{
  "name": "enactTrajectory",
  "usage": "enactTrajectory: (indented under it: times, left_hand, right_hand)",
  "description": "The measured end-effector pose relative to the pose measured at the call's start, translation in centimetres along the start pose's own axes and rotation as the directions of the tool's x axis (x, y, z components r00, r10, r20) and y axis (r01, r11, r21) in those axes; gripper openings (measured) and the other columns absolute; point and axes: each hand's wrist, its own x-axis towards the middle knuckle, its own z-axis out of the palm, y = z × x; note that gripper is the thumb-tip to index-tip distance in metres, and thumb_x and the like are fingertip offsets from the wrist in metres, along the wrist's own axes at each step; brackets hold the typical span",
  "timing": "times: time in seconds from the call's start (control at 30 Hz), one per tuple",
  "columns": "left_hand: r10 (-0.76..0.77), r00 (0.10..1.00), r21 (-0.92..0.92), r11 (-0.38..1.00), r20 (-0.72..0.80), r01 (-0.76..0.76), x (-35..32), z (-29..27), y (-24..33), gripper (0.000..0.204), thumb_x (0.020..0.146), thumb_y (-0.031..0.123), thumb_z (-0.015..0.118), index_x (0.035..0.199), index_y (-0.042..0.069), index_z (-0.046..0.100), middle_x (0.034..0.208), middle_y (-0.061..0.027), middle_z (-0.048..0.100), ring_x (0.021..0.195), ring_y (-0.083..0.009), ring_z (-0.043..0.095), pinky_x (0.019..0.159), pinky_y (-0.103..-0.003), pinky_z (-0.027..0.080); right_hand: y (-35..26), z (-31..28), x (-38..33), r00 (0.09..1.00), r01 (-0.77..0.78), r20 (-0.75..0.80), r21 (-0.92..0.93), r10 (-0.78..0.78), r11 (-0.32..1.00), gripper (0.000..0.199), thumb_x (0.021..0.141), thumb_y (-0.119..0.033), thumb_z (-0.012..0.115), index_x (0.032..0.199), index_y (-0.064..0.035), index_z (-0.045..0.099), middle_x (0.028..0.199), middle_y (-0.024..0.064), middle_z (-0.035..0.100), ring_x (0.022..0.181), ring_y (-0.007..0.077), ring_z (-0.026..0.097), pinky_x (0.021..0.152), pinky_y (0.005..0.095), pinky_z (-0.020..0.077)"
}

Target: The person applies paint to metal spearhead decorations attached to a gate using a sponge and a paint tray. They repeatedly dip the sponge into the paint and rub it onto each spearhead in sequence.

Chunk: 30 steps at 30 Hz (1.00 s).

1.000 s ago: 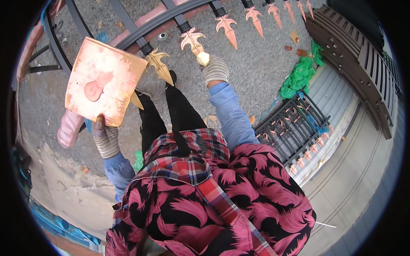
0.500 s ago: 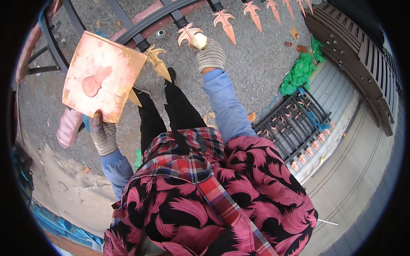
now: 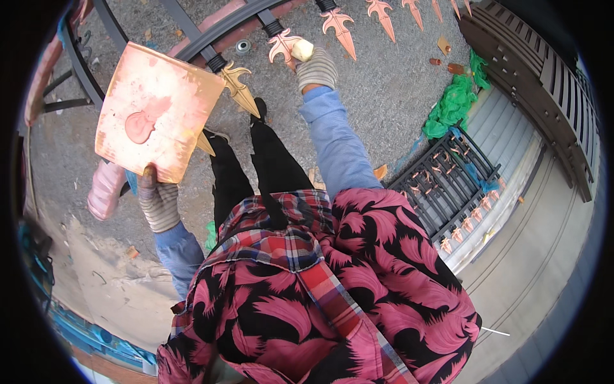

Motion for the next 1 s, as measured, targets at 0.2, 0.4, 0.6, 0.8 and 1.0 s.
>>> enactTrajectory:
  times: [0.2,0.4,0.6,0.8,1.0]
  left_hand:
    - [-0.012,1.000,-0.018,1.000,-0.010,0.012,0.1,-1.2,-0.2,0.058,0.070,0.007,0.058,0.122,0.001,0.032,0.118,-0.0102,0.042,0.109,-0.0212,0.041,0.097,-0.035,0.029]
    - [-0.015,0.999,-0.022,1.000,0.030,0.015,0.2,-0.2,0.0,0.057,0.071,0.007,0.057,0.122,0.001,0.032,0.119,-0.0106,0.041,0.110,-0.0218,0.040,0.096,-0.035,0.030]
    - [-0.020,1.000,-0.021,1.000,-0.009,0.019,-0.1,-1.5,-0.1,0.058,0.072,0.006,0.056,0.123,0.001,0.030,0.120,-0.0108,0.040,0.110,-0.0224,0.040,0.096,-0.036,0.030]
    - [-0.016,0.999,-0.026,1.000,0.029,0.016,0.3,-0.5,0.0,0.058,0.072,0.007,0.057,0.123,0.001,0.030,0.120,-0.0109,0.040,0.111,-0.0228,0.040,0.096,-0.037,0.031]
    - [-0.031,0.999,-0.014,0.999,0.008,0.031,0.0,-1.2,-0.2,0.060,0.071,0.007,0.058,0.124,0.002,0.029,0.121,-0.0102,0.039,0.112,-0.0227,0.039,0.096,-0.037,0.030]
  right_hand:
    - [2.4,-0.1,0.2,0.995,-0.098,0.047,0.282,0.089,0.954,0.039,0.058,-0.030,0.071,0.085,-0.0052,0.058,0.079,0.0150,0.060,0.075,0.0278,0.059,0.065,0.0358,0.0470]
    - [4.2,4.8,-0.5,0.997,-0.072,0.037,0.240,0.065,0.968,0.035,0.061,-0.027,0.069,0.085,-0.0052,0.058,0.080,0.0152,0.059,0.075,0.0308,0.057,0.065,0.0365,0.0469]
    - [2.0,0.4,-2.5,0.996,-0.007,0.094,0.161,-0.008,0.987,0.034,0.061,-0.025,0.069,0.085,-0.0043,0.056,0.080,0.0155,0.059,0.073,0.0306,0.057,0.061,0.0372,0.0463]
    - [1.3,0.0,-3.3,0.983,0.007,0.184,-0.163,0.023,0.987,0.031,0.068,-0.026,0.063,0.088,-0.0037,0.055,0.080,0.0133,0.059,0.072,0.0272,0.058,0.061,0.0353,0.0475]
    - [1.0,-2.1,-3.3,0.996,-0.050,0.081,0.189,0.035,0.981,0.035,0.069,-0.025,0.063,0.091,0.0006,0.052,0.083,0.0124,0.058,0.075,0.0245,0.058,0.066,0.0349,0.0481]
